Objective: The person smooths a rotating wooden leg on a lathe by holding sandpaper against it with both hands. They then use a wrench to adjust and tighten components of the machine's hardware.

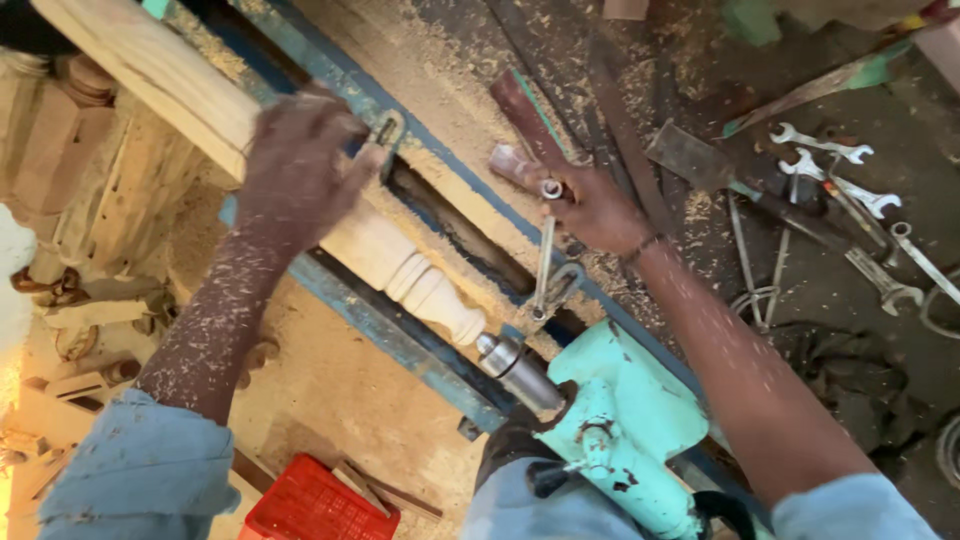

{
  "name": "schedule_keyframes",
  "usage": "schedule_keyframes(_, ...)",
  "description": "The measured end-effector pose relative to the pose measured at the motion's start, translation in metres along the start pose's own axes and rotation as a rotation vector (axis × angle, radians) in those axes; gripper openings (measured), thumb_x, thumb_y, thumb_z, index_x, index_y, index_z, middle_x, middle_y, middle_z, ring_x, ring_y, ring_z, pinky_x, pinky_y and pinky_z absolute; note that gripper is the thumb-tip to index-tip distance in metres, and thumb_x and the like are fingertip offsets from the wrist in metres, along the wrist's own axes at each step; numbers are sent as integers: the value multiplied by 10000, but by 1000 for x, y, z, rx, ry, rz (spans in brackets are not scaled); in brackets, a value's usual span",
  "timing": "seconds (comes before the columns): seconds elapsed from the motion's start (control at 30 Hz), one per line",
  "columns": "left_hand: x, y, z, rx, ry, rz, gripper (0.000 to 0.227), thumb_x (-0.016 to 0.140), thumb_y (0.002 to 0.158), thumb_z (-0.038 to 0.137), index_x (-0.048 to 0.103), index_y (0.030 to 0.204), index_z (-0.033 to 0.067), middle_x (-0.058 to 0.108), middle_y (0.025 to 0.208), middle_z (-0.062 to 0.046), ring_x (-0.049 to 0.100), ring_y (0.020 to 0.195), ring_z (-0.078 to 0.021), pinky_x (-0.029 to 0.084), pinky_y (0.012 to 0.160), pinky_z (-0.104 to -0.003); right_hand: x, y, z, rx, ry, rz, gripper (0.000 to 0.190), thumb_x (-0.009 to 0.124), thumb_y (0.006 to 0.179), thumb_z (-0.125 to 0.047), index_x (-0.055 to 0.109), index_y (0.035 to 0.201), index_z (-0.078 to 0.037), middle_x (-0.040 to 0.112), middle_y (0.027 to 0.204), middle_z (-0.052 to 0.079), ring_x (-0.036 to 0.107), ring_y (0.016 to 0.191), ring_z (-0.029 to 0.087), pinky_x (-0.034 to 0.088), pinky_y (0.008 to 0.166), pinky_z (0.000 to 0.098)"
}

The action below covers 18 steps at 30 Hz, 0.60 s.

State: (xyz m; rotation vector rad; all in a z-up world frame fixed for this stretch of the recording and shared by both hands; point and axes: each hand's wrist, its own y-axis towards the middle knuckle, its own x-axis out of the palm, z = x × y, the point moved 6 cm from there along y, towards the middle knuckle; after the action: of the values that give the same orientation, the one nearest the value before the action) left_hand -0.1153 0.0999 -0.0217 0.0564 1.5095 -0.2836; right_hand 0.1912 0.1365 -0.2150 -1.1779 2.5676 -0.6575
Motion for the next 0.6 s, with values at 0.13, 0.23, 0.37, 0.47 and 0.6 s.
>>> schedule_keyframes(0.13,-8,-34,-25,-85,-120,116,240,571,1079,308,686,1205,138,619,1415,-87,518,1425,-253,258,1288,-481,-6,-22,33,255,478,254,292,711,913,-6,639,1195,5,701,930,135,740,811,258,654,684,390)
schedule_keyframes(0.23,-11,-39,-27,-95,-172,295,356,531,1071,310,655,1305,72,587,1440,-138,496,1442,-333,279,1248,-492,-20,-8,17,46,528,283,228,683,954,-12,616,1167,-58,683,953,77,717,870,205,631,689,351)
schedule_keyframes(0.37,-12,-50,-29,-255,-295,458,393,502,1054,341,647,1299,69,595,1401,-133,500,1417,-321,261,1268,-528,-5,13,2,-26,597,422,206,642,1005,14,569,1186,-53,687,1000,58,736,918,183,665,747,339)
schedule_keyframes(0.47,-19,-40,-28,-239,-289,448,390,500,1030,338,650,1271,70,615,1356,-127,512,1389,-320,286,1250,-522,18,80,-19,-58,726,487,236,633,990,34,526,1166,-80,698,977,74,726,860,174,669,690,329)
schedule_keyframes(0.6,-20,-38,-31,-243,-274,428,338,511,1017,333,664,1201,96,638,1289,-108,539,1340,-305,287,1236,-525,51,130,-33,-114,683,569,192,625,1003,48,537,1135,-61,660,1025,72,762,909,186,697,681,328)
